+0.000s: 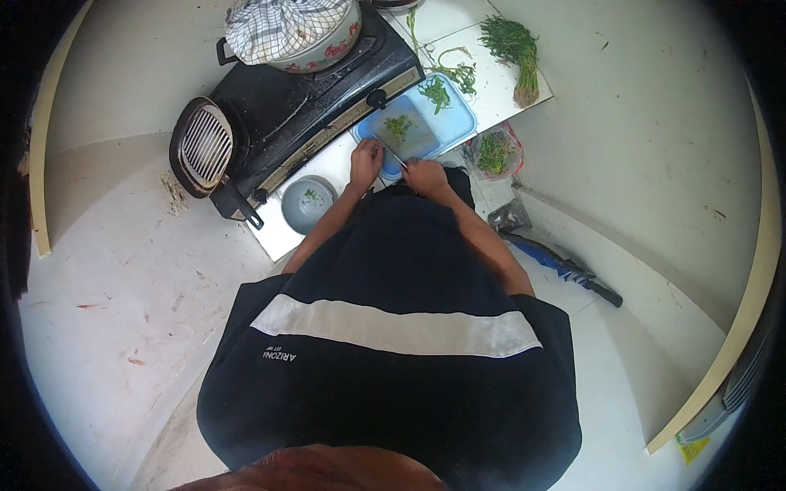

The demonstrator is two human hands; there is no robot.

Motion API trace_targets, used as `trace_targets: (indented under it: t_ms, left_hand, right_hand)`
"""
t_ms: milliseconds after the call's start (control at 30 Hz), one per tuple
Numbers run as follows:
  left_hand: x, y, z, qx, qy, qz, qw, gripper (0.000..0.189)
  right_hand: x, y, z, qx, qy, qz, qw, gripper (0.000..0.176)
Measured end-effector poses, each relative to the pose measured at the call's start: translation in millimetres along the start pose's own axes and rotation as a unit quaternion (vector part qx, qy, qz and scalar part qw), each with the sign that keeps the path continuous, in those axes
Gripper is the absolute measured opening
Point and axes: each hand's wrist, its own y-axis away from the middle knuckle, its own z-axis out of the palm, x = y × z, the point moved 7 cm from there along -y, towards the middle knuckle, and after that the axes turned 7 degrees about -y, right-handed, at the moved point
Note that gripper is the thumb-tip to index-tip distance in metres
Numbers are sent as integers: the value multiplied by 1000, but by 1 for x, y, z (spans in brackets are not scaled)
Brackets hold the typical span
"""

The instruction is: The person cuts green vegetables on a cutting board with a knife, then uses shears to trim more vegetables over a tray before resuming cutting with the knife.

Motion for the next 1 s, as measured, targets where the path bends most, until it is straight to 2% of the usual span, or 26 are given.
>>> trace_targets:
  t_ms: [167,333,533,700,833,1000]
  left_hand:
    - [3,1,-1,14,-11,24,1000,7]
    - [2,1,-1,-4,9,-14,1000,7]
    - [0,0,1,7,14,-12,1000,6]
    - [-3,0,2,0,17,-11,1000,7]
    - [-1,0,0,2,20,-2,1000,9]
    - [-1,-2,1,-11,3,6,1000,10]
  right_hand:
    - [1,-14,7,-1,4,25,1000,46]
    - [5,-3,6,-2,6,17,1000,46]
    - [13,1,-3,6,-11,42,999,45]
    - [6,0,1,5,-32,-8,999,45]
    - [4,0,2,-7,-24,-7,1000,46]
    - [-2,-13,6,27,-29,-14,999,45]
